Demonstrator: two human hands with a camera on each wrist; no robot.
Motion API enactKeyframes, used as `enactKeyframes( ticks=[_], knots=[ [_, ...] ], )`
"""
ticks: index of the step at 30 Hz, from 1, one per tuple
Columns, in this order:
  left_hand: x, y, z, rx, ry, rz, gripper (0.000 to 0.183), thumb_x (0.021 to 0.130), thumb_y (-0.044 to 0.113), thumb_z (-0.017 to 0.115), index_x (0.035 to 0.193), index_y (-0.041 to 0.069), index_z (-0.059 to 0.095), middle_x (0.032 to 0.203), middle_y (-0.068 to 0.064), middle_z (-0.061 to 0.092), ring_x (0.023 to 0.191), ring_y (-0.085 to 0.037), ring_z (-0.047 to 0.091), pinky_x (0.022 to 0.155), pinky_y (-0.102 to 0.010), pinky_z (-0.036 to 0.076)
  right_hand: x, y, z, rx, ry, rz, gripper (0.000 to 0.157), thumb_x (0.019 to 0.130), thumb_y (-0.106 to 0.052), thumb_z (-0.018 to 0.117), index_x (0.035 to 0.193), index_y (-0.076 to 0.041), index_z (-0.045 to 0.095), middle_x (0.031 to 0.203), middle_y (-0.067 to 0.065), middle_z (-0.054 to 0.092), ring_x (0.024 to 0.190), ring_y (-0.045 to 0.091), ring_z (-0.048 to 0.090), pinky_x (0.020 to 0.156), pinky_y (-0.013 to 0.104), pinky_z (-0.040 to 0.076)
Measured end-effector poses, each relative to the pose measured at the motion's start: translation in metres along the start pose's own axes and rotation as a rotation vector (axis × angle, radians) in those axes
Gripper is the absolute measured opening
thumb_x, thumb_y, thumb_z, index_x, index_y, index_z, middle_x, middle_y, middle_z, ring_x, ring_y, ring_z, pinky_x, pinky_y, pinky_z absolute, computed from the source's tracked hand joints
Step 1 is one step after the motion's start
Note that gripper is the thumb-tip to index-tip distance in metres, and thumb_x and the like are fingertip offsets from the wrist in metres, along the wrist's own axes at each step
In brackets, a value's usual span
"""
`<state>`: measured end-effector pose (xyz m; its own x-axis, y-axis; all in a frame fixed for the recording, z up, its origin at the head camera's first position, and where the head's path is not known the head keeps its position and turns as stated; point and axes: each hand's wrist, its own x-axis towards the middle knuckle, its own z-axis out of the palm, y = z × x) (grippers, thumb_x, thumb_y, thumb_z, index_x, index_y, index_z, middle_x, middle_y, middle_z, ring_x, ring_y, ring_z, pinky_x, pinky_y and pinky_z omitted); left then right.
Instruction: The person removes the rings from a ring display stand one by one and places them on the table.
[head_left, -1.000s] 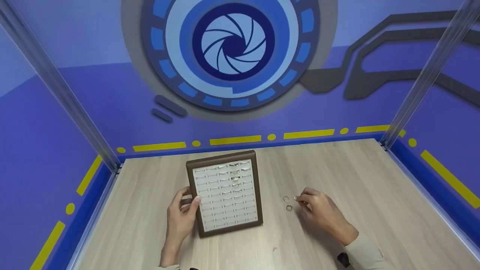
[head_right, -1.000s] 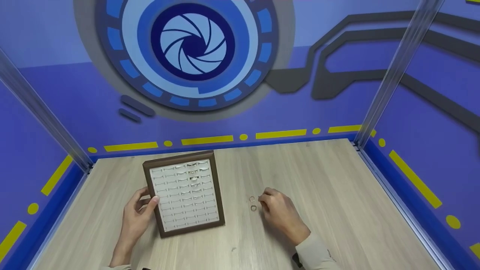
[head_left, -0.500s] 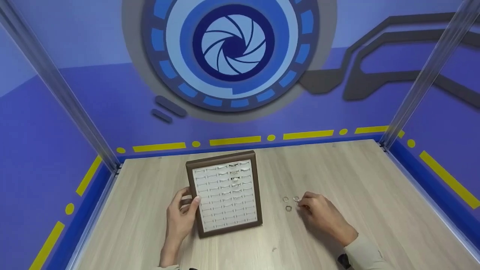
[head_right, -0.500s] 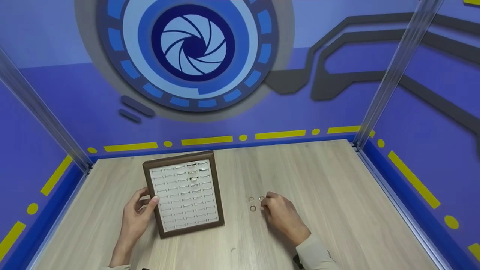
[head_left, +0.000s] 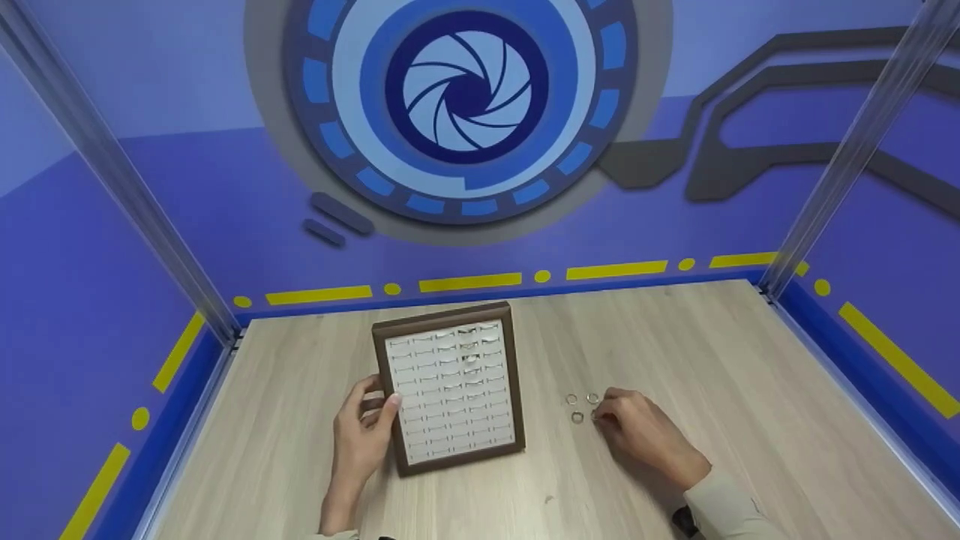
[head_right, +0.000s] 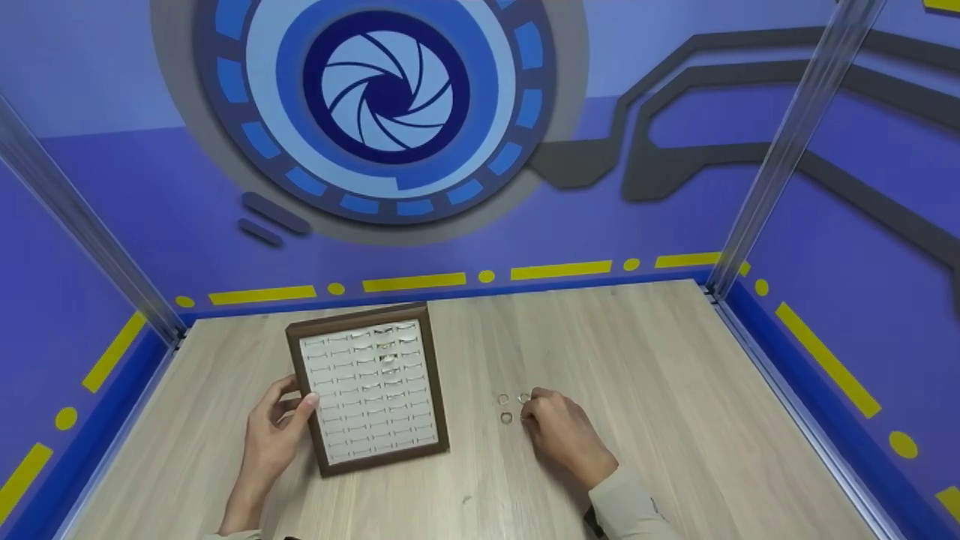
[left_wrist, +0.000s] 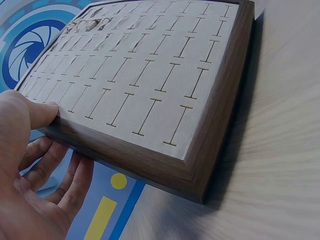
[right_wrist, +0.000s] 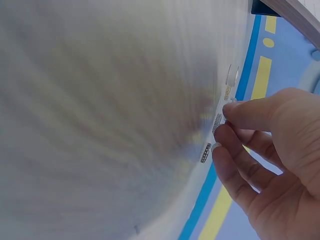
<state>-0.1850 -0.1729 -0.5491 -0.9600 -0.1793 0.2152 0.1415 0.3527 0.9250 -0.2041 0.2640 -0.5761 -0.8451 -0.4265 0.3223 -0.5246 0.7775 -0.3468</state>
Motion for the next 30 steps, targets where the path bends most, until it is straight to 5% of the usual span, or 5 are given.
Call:
enactKeyframes(
  ticks=[6, 24, 30],
  knots=[
    [0.0, -0.001, 0.0, -0.019, 0.009, 0.025, 0.043, 0.105, 0.019, 0.071, 0.145, 0.006, 0.06, 0.133, -0.016, 0.064, 0.111, -0.027, 0.068, 0.099, -0.035, 0.062, 0.0, 0.004, 0.003, 0.01, 0.018, -0.036, 0.013, 0.087, 0.007, 0.082, 0.09, -0.006, 0.083, 0.084, 0.0, 0.07, 0.076, 0.011, 0.069, 0.064, 0.026, 0.061],
    [0.0, -0.003, 0.0, -0.063, 0.011, 0.036, 0.044, 0.104, 0.016, 0.073, 0.145, 0.006, 0.06, 0.13, -0.015, 0.065, 0.111, -0.026, 0.069, 0.095, -0.024, 0.06, 0.0, 0.002, 0.005, 0.008, -0.018, 0.034, 0.012, 0.089, 0.006, 0.081, 0.092, -0.006, 0.082, 0.088, 0.0, 0.071, 0.081, 0.012, 0.071, 0.07, 0.025, 0.063],
    [0.0, -0.004, -0.001, -0.063, 0.01, 0.035, 0.044, 0.104, 0.017, 0.073, 0.145, 0.007, 0.06, 0.13, -0.014, 0.065, 0.111, -0.026, 0.069, 0.097, -0.03, 0.062, 0.003, -0.006, 0.0, 0.009, -0.001, 0.004, 0.013, 0.088, 0.007, 0.081, 0.093, -0.005, 0.082, 0.087, 0.0, 0.069, 0.078, 0.01, 0.068, 0.066, 0.024, 0.061]
  ],
)
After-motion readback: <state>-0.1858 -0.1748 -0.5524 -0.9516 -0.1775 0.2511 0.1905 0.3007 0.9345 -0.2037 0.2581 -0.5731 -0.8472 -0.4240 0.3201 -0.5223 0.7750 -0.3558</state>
